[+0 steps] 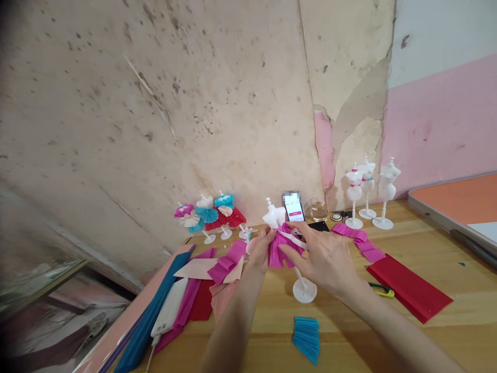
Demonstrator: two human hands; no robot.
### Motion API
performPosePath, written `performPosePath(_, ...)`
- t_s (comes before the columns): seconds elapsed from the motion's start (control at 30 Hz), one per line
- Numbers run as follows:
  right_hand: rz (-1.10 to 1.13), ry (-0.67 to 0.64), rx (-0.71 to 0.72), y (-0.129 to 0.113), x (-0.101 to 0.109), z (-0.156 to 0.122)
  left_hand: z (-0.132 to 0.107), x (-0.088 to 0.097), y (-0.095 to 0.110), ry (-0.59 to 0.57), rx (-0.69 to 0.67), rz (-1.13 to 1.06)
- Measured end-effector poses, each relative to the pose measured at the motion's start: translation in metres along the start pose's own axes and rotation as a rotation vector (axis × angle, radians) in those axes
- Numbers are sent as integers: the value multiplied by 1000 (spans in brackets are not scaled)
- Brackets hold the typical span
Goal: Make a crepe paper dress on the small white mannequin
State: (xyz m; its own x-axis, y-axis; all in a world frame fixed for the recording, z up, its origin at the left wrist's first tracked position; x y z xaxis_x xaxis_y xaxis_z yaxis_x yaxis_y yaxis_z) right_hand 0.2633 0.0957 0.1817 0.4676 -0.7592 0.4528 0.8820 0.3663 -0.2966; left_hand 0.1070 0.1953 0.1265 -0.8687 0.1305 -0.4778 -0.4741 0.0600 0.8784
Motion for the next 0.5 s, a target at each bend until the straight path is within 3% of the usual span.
performPosePath(0.17, -68, 190, 70, 1, 2, -1, 2, 3, 1, -33, -27, -39)
performPosePath(0.37, -129, 188, 91, 9, -1, 1, -3, 1, 4, -75, -51, 51)
performPosePath(0.5, -133, 178, 121, 6, -3, 1, -6, -1, 2, 3, -48, 105)
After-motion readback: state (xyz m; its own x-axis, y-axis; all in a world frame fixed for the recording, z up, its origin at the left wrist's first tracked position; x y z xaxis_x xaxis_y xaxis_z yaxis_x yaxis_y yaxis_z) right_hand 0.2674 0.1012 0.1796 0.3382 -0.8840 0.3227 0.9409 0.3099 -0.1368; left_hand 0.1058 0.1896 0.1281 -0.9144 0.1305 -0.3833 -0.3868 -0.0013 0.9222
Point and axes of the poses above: each hand's wrist, its own z-axis towards the middle knuckle, its own x-axis out of the back of the hand, y = z × x, the point moved 2 cm from there along z, towards the middle knuckle, and after that the axes turned 14 degrees about y, right-handed, at the moved point
